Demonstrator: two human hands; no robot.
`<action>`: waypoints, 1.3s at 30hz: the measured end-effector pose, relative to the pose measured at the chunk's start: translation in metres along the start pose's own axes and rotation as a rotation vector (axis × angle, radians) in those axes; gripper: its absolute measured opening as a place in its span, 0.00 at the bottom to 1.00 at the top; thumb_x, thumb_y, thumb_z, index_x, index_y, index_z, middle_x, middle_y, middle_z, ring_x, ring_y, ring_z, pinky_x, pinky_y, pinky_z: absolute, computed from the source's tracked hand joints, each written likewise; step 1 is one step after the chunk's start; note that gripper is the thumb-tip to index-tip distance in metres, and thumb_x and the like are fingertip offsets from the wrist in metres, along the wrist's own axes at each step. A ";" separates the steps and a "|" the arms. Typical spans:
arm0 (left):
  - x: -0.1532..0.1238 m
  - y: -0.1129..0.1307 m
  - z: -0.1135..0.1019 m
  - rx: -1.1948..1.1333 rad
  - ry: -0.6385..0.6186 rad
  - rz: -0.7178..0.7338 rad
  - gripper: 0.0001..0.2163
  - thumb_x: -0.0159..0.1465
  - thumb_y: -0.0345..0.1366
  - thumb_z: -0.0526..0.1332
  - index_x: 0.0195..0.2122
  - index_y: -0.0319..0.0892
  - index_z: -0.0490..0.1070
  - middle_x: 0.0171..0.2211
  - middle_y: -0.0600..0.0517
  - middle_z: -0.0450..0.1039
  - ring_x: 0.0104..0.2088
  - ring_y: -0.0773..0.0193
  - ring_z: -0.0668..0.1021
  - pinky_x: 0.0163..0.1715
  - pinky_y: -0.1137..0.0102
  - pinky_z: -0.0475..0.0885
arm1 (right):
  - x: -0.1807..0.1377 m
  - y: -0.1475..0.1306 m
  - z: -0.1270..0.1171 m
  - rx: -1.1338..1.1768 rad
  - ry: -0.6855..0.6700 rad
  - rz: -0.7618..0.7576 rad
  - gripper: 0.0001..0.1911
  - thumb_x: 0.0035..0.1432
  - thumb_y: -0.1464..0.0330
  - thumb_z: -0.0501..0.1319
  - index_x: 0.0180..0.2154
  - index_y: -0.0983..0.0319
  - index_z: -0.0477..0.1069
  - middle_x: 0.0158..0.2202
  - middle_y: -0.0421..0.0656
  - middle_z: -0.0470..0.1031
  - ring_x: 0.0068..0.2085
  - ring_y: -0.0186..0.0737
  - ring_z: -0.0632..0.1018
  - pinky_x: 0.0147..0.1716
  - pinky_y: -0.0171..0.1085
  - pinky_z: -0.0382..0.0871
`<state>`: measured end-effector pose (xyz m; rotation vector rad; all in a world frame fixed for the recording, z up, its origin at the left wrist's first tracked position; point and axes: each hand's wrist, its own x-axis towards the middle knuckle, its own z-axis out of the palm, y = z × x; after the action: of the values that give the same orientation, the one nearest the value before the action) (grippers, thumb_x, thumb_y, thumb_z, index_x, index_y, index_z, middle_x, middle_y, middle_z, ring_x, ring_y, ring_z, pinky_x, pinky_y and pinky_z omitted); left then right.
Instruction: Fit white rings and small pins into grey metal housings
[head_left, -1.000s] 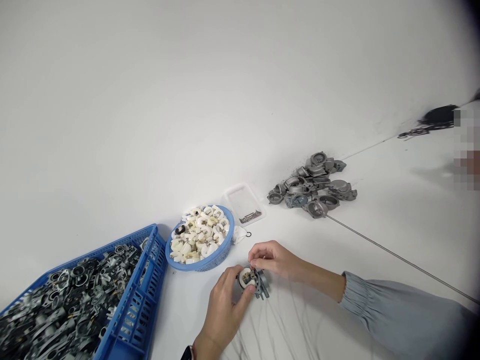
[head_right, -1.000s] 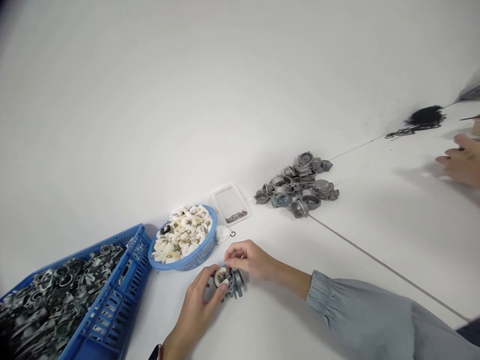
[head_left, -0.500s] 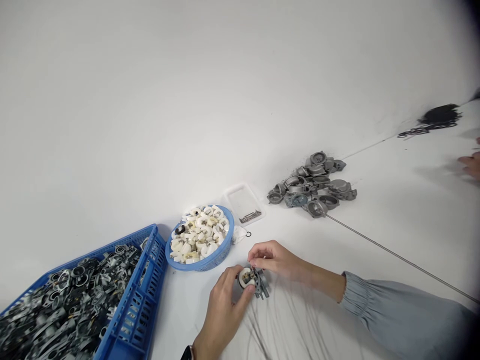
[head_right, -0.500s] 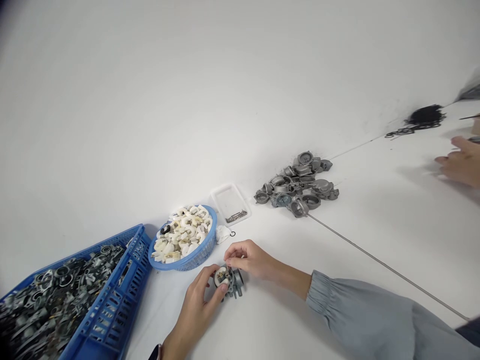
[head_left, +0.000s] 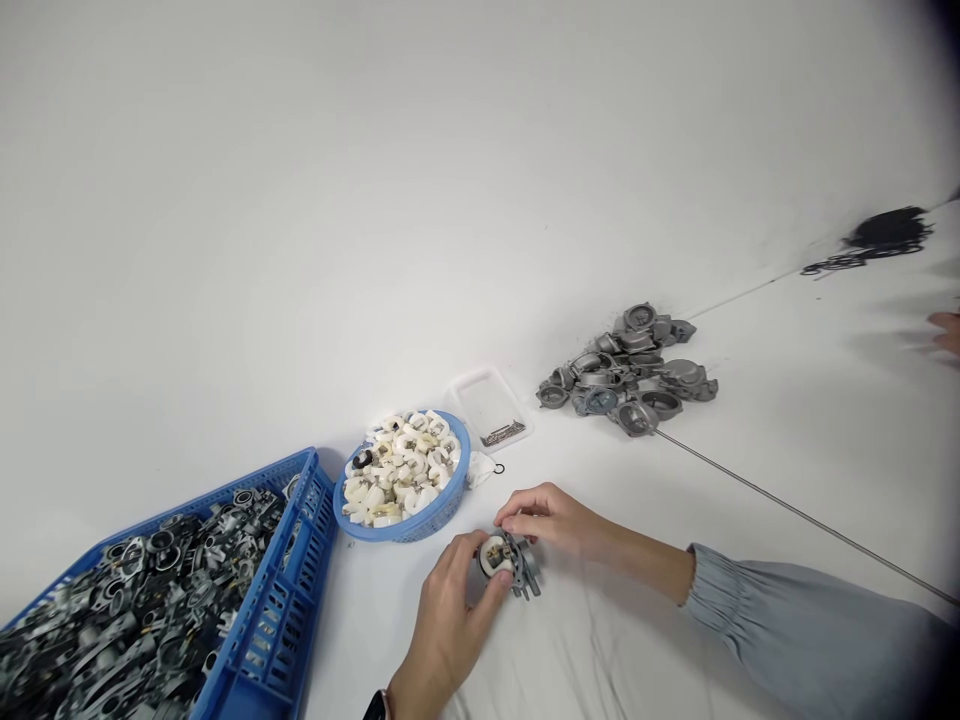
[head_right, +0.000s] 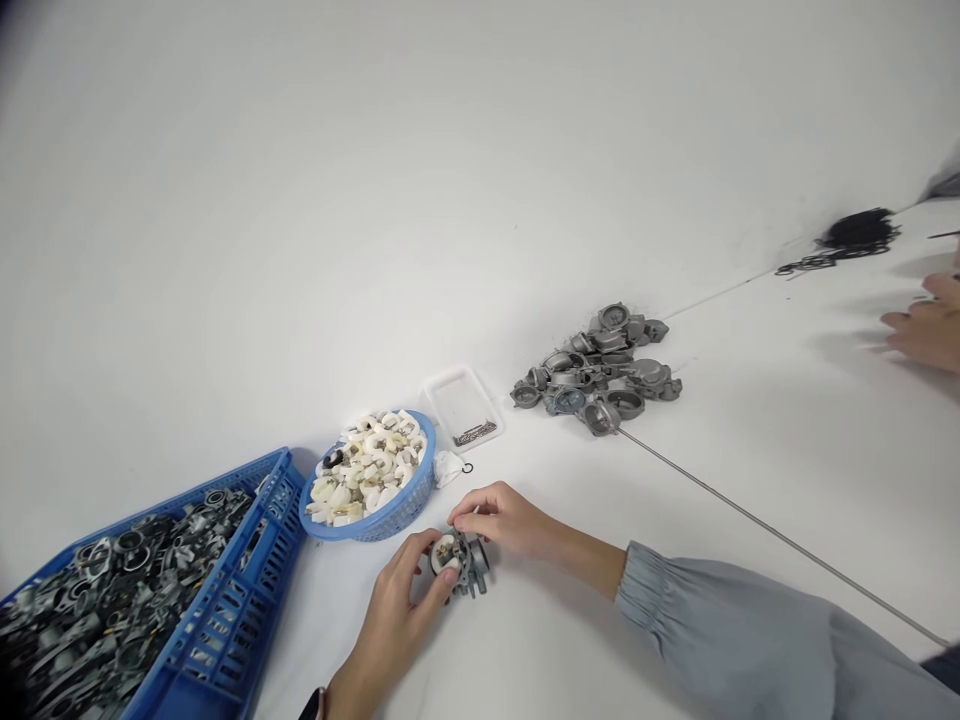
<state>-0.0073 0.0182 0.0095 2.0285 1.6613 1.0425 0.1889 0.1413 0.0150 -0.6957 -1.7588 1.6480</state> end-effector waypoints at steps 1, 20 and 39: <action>0.000 0.001 0.000 0.002 -0.005 0.000 0.18 0.75 0.53 0.57 0.56 0.48 0.74 0.48 0.46 0.80 0.47 0.51 0.81 0.46 0.60 0.76 | 0.000 0.000 0.000 0.010 -0.004 0.003 0.18 0.53 0.55 0.71 0.36 0.64 0.86 0.31 0.44 0.79 0.34 0.41 0.74 0.36 0.40 0.65; -0.001 0.003 -0.003 0.042 0.003 0.009 0.15 0.75 0.48 0.59 0.56 0.47 0.75 0.48 0.46 0.80 0.46 0.53 0.81 0.45 0.61 0.77 | -0.002 0.006 -0.008 -0.177 -0.078 -0.004 0.18 0.57 0.55 0.71 0.42 0.62 0.82 0.32 0.42 0.76 0.32 0.38 0.72 0.34 0.37 0.64; -0.002 0.000 -0.002 0.085 0.044 0.027 0.11 0.73 0.44 0.63 0.51 0.46 0.75 0.43 0.48 0.80 0.43 0.54 0.81 0.43 0.63 0.75 | -0.006 0.003 -0.011 -0.191 -0.147 -0.140 0.21 0.52 0.56 0.77 0.46 0.58 0.85 0.49 0.46 0.75 0.40 0.41 0.74 0.44 0.41 0.71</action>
<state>-0.0084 0.0160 0.0103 2.1012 1.7327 1.0502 0.2010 0.1448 0.0121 -0.5321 -2.0414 1.4825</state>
